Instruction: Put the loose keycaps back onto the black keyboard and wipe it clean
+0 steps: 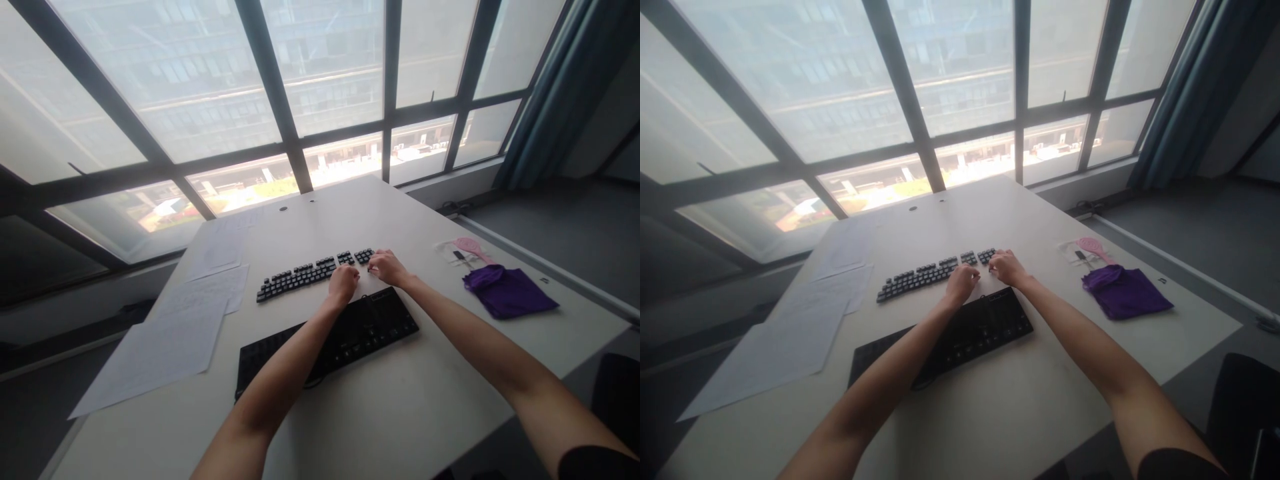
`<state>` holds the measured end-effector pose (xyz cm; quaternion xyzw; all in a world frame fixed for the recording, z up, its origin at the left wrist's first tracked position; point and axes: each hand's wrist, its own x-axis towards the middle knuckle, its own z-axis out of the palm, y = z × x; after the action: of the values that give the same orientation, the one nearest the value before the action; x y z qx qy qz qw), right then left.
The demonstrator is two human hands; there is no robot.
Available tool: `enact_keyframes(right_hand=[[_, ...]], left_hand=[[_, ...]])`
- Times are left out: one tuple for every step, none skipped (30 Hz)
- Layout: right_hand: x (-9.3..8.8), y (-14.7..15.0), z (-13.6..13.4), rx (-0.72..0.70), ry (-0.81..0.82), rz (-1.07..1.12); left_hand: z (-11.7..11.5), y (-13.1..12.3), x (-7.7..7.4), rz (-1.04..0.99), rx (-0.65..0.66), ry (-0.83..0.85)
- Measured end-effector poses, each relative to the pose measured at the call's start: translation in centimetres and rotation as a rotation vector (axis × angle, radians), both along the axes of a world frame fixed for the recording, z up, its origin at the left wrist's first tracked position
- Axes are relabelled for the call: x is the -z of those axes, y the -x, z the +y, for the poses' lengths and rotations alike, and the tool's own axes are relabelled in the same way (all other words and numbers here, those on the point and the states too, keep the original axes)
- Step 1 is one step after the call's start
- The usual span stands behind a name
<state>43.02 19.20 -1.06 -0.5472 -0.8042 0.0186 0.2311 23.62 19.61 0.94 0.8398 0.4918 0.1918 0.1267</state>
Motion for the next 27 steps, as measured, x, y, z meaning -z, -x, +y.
enact_keyframes(right_hand=[[-0.1,0.0,-0.6,0.009,-0.012,0.021],[-0.3,-0.1,-1.3,0.022,-0.028,0.054],[-0.3,-0.2,-2.3,0.035,-0.045,0.109],[-0.4,-0.4,-3.4,0.045,-0.059,0.174],[-0.3,-0.6,-4.7,0.048,-0.067,0.281],[-0.2,-0.9,-6.1,0.039,-0.062,0.392],[-0.1,-1.1,-7.6,0.021,-0.044,0.477],[0.0,-1.4,-9.0,-0.002,-0.021,0.54],[0.1,-1.7,-10.3,-0.029,0.003,0.58],[0.3,-1.9,-11.6,-0.056,0.025,0.606],[0.4,-2.1,-12.7,-0.084,0.045,0.622],[0.5,-2.3,-13.6,-0.111,0.063,0.631],[0.6,-2.3,-14.4,-0.133,0.08,0.637],[0.8,-2.3,-15.1,-0.151,0.096,0.639],[0.9,-2.3,-15.5,-0.164,0.107,0.64],[1.1,-2.2,-15.9,-0.173,0.115,0.639],[1.2,-2.0,-16.1,-0.181,0.117,0.634],[1.3,-1.9,-16.3,-0.19,0.115,0.623],[1.4,-1.7,-16.3,-0.201,0.108,0.606],[1.4,-1.6,-16.4,-0.211,0.099,0.585],[1.3,-1.5,-16.4,-0.22,0.087,0.562],[1.2,-1.4,-16.4,-0.225,0.075,0.539],[1.1,-1.3,-16.4,-0.226,0.063,0.519],[1.0,-1.3,-16.5,-0.224,0.052,0.5],[1.0,-1.2,-16.5,-0.219,0.04,0.484],[0.9,-1.2,-16.6,-0.215,0.031,0.468],[0.9,-1.2,-16.6,-0.213,0.024,0.455]], left_hand=[[-0.8,0.3,-0.3,-0.028,0.003,0.01],[-1.7,0.6,-0.7,-0.051,0.008,0.017],[-2.9,0.8,-1.0,-0.087,0.018,0.03],[-4.2,1.0,-1.2,-0.122,0.034,0.05],[-5.5,1.1,-1.3,-0.171,0.051,0.072],[-6.9,1.2,-1.4,-0.283,0.085,0.131],[-8.3,1.2,-1.3,-0.376,0.125,0.19],[-9.5,1.2,-1.1,-0.441,0.153,0.234],[-10.5,1.1,-0.9,-0.49,0.179,0.265],[-11.3,1.1,-0.6,-0.513,0.196,0.279],[-11.9,1.0,-0.3,-0.522,0.207,0.279],[-12.3,0.9,0.0,-0.52,0.216,0.27],[-12.6,0.9,0.3,-0.51,0.222,0.254],[-12.8,0.8,0.6,-0.494,0.226,0.231],[-12.9,0.8,0.9,-0.472,0.229,0.202],[-12.9,0.7,1.1,-0.447,0.233,0.17],[-13.0,0.8,1.4,-0.422,0.237,0.141],[-13.0,0.8,1.5,-0.401,0.24,0.116],[-13.1,0.8,1.7,-0.386,0.244,0.098],[-13.1,0.9,1.8,-0.375,0.247,0.088],[-13.2,0.9,1.8,-0.367,0.247,0.08],[-13.3,1.0,1.8,-0.358,0.246,0.072],[-13.3,1.0,1.7,-0.348,0.244,0.062],[-13.4,1.0,1.7,-0.337,0.242,0.053],[-13.5,1.0,1.6,-0.327,0.241,0.044],[-13.5,0.9,1.5,-0.319,0.239,0.039],[-13.5,0.9,1.4,-0.317,0.235,0.042]])
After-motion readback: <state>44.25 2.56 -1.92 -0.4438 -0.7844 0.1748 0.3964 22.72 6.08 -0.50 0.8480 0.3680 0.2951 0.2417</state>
